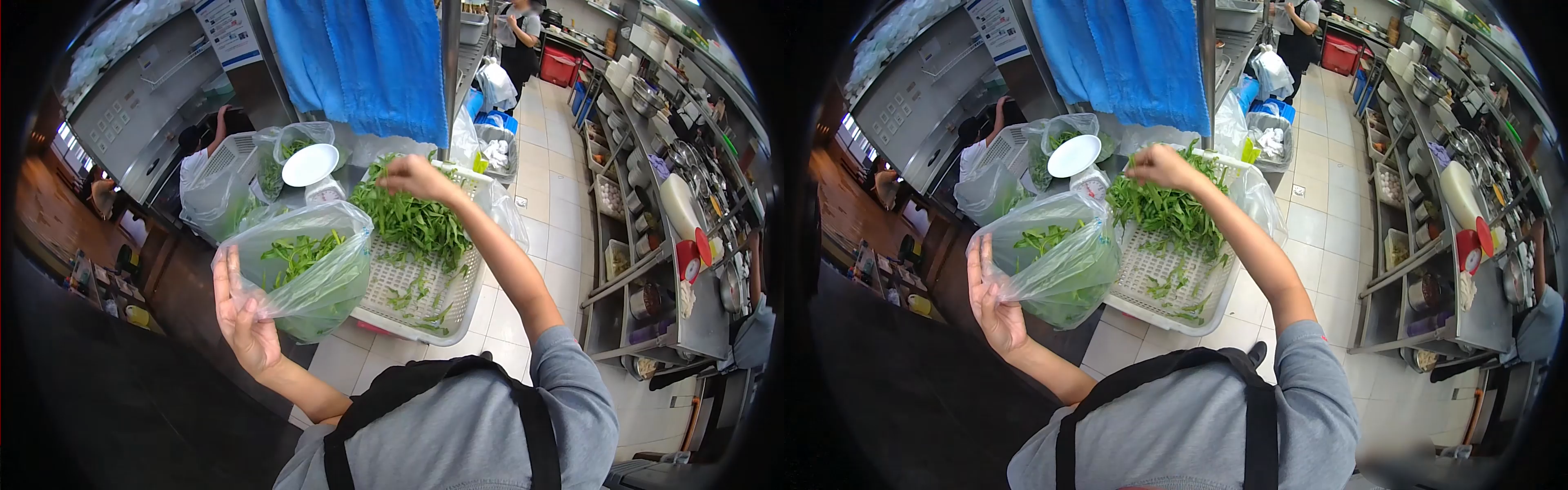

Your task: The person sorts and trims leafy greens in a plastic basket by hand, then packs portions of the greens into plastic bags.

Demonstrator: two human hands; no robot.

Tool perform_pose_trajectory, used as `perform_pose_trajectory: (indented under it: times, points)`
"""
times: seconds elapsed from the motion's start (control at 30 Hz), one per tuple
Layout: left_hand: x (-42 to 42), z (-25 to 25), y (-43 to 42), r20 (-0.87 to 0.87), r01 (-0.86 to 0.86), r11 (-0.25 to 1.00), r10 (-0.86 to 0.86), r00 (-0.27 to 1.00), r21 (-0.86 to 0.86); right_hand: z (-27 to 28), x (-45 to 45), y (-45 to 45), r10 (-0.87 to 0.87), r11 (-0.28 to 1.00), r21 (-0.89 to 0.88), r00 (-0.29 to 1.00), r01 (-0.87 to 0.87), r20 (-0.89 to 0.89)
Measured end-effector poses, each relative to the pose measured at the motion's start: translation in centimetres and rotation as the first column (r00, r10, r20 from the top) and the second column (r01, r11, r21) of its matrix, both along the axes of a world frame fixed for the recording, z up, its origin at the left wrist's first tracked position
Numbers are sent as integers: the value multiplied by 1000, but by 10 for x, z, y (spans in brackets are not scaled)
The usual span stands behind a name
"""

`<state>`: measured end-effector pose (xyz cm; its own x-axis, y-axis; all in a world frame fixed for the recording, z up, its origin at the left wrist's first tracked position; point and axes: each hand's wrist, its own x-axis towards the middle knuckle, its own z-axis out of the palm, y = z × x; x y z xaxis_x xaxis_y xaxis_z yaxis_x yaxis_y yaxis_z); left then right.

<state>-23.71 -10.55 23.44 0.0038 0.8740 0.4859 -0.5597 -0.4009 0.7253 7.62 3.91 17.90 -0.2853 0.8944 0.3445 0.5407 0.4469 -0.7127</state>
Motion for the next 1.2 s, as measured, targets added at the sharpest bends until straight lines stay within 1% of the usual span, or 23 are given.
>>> perform_pose_trajectory:
  times: [0.07,0.17,0.23,0.27,0.3,0.33,0.43,0.47,0.57,0.6,0.63,0.7,0.73,0.77,0.8,0.83,0.87,0.93,0.97,1.03,1.07,1.13,1.2]
  points:
    - [3,0,0,-26,-5,1000,5,1000,9,43,-2,-20,22,998,60,983,-11,-180]
    - [5,0,0,-66,-12,1000,13,998,17,96,-3,-39,52,984,177,974,-13,-221]
    - [8,1,-2,-80,-18,1000,19,997,12,124,-6,-40,126,969,240,949,-56,-289]
    - [11,2,-3,-48,-6,1000,6,999,0,138,-9,-41,165,959,274,933,-76,-321]
    - [15,4,-4,-15,5,1000,-5,1000,-10,153,-11,-44,224,948,293,917,-125,-331]
    - [18,5,-4,18,14,1000,-14,1000,-19,166,-14,-47,246,942,303,910,-144,-334]
    - [20,7,-2,-16,55,998,-56,998,-40,194,-28,-56,345,910,344,880,-230,-325]
    - [21,6,1,3,61,997,-61,998,-39,201,-33,-57,383,896,357,867,-264,-321]
    - [26,17,2,-60,95,991,-101,993,-90,210,-56,-67,427,866,402,858,-298,-284]
    - [27,17,4,-53,103,989,-109,993,-103,209,-62,-68,440,871,355,860,-339,-259]
    - [26,17,6,-66,118,988,-125,990,-103,206,-70,-71,497,847,347,831,-402,-250]
    - [26,17,9,-89,152,983,-161,983,-105,189,-87,-67,529,829,319,830,-459,-178]
    - [26,20,8,-111,178,978,-190,975,-108,178,-94,-67,583,800,273,798,-534,-151]
    - [24,19,6,-112,171,979,-183,977,-108,166,-101,-66,601,786,227,797,-575,-64]
    - [23,19,6,-113,164,981,-176,978,-107,157,-106,-67,625,762,168,778,-625,63]
    - [22,19,5,-114,159,981,-171,979,-108,140,-115,-60,664,728,89,731,-680,157]
    - [21,19,4,-120,169,981,-180,976,-97,124,-125,-54,679,703,10,675,-711,288]
    - [20,21,0,-135,200,976,-210,968,-84,86,-148,-48,733,672,-310,545,-673,407]
    - [20,20,-1,-154,201,976,-211,965,-78,68,-159,-46,736,650,-304,478,-696,480]
    - [22,18,-3,-194,215,975,-223,955,-62,54,-167,-50,708,613,-300,340,-731,618]
    - [25,20,-5,-162,167,983,-177,971,-74,53,-163,-45,701,616,-255,371,-745,609]
    - [8,12,2,-168,134,991,-133,977,-4,93,-154,-55,690,613,-167,421,-772,588]
    - [-9,8,7,-174,95,995,-90,981,22,132,-135,-72,648,664,-44,545,-747,532]
